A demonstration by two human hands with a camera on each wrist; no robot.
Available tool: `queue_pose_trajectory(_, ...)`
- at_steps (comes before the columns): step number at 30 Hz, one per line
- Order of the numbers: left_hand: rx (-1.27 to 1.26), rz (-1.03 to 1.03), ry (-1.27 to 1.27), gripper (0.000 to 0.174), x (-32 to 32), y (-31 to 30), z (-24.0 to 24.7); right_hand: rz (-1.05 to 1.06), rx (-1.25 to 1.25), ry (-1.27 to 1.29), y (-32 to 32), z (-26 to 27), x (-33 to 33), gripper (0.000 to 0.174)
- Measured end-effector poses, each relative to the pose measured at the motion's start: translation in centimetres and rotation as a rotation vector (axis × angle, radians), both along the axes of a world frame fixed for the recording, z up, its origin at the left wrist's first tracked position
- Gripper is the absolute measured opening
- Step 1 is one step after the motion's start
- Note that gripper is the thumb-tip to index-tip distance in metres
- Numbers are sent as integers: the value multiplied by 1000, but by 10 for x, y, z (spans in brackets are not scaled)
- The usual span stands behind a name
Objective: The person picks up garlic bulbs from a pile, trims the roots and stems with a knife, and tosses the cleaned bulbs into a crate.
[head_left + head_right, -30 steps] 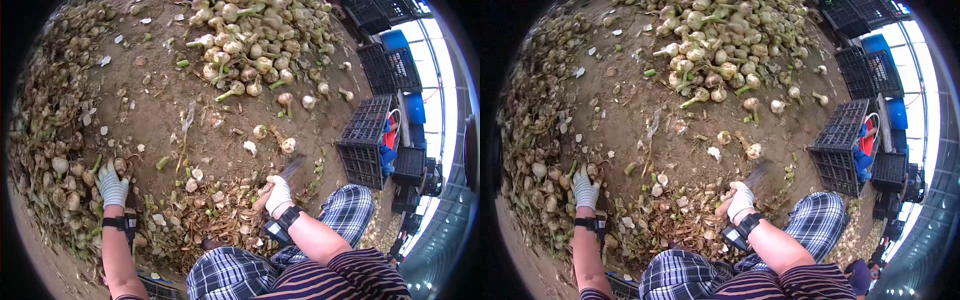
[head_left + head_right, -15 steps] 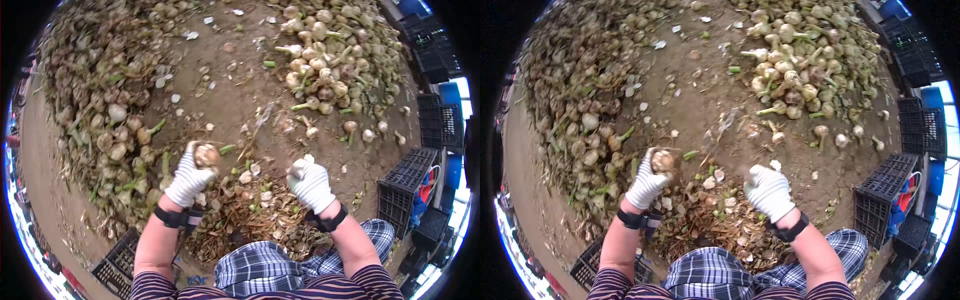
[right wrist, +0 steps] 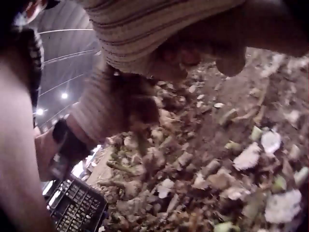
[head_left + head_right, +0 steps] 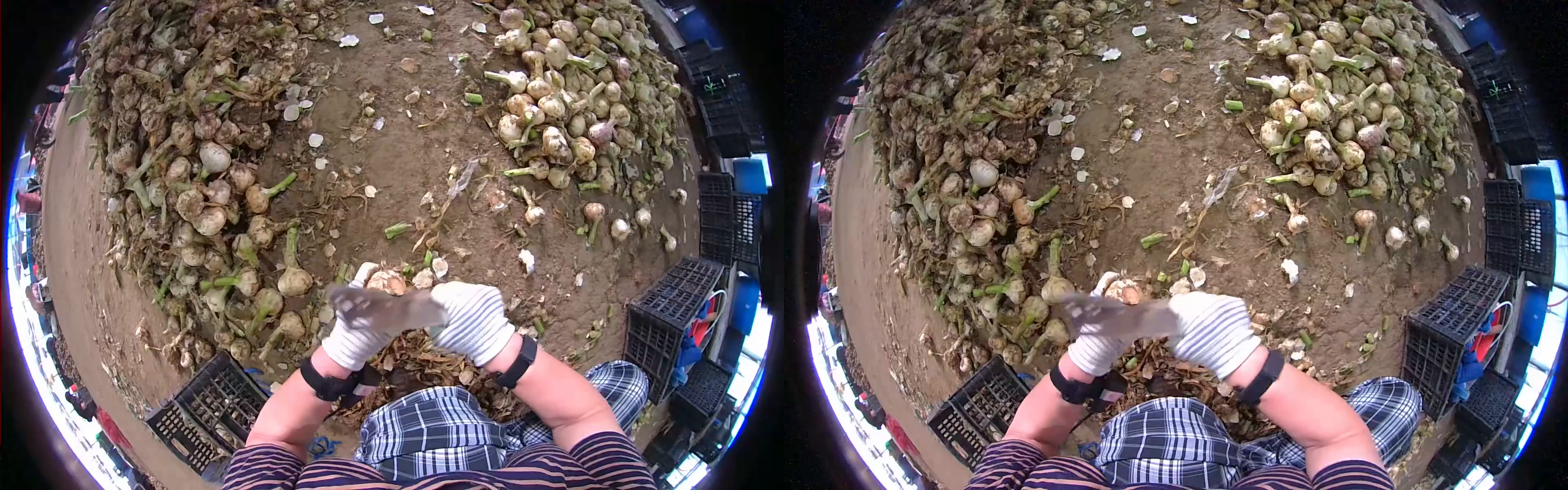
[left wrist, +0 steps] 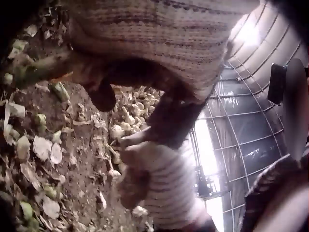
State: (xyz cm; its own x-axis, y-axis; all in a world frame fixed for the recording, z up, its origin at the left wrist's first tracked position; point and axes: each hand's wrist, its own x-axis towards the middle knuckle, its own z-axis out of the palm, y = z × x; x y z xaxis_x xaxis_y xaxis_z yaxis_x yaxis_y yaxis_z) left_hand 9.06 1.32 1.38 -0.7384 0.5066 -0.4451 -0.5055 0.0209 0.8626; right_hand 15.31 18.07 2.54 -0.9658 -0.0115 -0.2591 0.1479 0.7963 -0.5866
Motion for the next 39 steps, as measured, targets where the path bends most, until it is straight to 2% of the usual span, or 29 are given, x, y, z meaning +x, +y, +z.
queue_pose_trajectory(1, -89, 69, 40, 23, 0, 1, 7, -85, 43, -122, 12, -17, 3, 12)
queue_pose_trajectory(2, -91, 71, 41, 23, -5, 0, 25, -170, 86, -246, 23, -26, 8, 13)
queue_pose_trajectory(4, -221, -266, 603, 42, -18, -3, 60, -274, 263, -445, 43, -32, 23, 17)
queue_pose_trajectory(5, -246, -142, 579, 45, -22, -5, 34, -273, 256, -402, 45, -33, 30, 17)
queue_pose_trajectory(6, -291, -137, 943, 54, -41, -8, 17, -297, 254, -355, 46, -32, 35, 18)
queue_pose_trajectory(7, -480, -245, 962, 61, -53, -13, 20, -319, 237, -361, 47, -24, 31, 19)
queue_pose_trajectory(8, -672, -354, 964, 68, -62, -19, 24, -350, 226, -354, 45, -21, 28, 17)
queue_pose_trajectory(9, -683, -324, 896, 72, -64, -27, 13, -388, 139, -306, 42, -23, 28, 16)
queue_pose_trajectory(10, -465, -160, 700, 71, -62, -31, -2, -424, 52, -260, 38, -25, 28, 15)
queue_pose_trajectory(12, -102, 58, -20, 71, -59, -30, 2, -352, -175, -166, 25, -24, 25, 14)
queue_pose_trajectory(14, -40, 48, -92, 69, -55, -36, -2, -325, -262, -220, 15, -15, 17, 12)
queue_pose_trajectory(16, 141, -63, -421, 61, -48, -45, -4, -303, -293, -243, 13, -14, 8, 12)
queue_pose_trajectory(17, 145, -137, -486, 55, -50, -42, 5, -302, -293, -245, 14, -11, 4, 12)
queue_pose_trajectory(18, 146, -136, -485, 55, -49, -40, 5, -254, -241, -285, 16, -6, 0, 12)
queue_pose_trajectory(20, -51, -170, -473, 50, -48, -35, 6, -204, -188, -322, 16, 4, -7, 13)
queue_pose_trajectory(22, -4, -205, -447, 43, -48, -28, 13, -142, -125, -361, 15, 9, -11, 16)
queue_pose_trajectory(24, -118, -330, -346, 34, -51, -22, 19, -103, -88, -373, 17, 7, -14, 18)
queue_pose_trajectory(25, -162, -359, -206, 28, -50, -25, 8, -63, -53, -384, 18, 4, -14, 20)
queue_pose_trajectory(26, -168, -354, -205, 28, -49, -28, 5, -57, -57, -382, 19, 2, -12, 20)
queue_pose_trajectory(28, -261, -482, 49, 27, -44, -35, 5, -56, 9, -588, 31, -3, 2, 23)
queue_pose_trajectory(29, -223, -486, 150, 26, -48, -41, 12, -100, 58, -580, 41, -28, 29, 24)
queue_pose_trajectory(30, -367, -450, 118, 27, -55, -43, 19, -141, 110, -566, 51, -51, 55, 24)
queue_pose_trajectory(32, -413, -271, -195, 38, -82, -25, 35, -207, 133, -702, 48, -56, 58, 25)
queue_pose_trajectory(33, -157, -197, -178, 46, -83, -16, 34, -323, 44, -700, 39, -53, 50, 22)
queue_pose_trajectory(34, 106, -119, -131, 54, -89, -2, 32, -308, 35, -677, 33, -51, 35, 22)
queue_pose_trajectory(36, 408, -112, -165, 65, -98, 26, 62, -379, -129, -465, 23, -43, 19, 17)
queue_pose_trajectory(37, 371, -81, 91, 63, -106, 29, 72, -422, -138, -425, 23, -39, 13, 13)
queue_pose_trajectory(38, 67, -132, 405, 56, -120, 22, 70, -420, -137, -414, 26, -38, 14, 13)
queue_pose_trajectory(39, -439, -274, 643, 63, -140, 10, 65, -492, -163, -384, 31, -38, 20, 12)
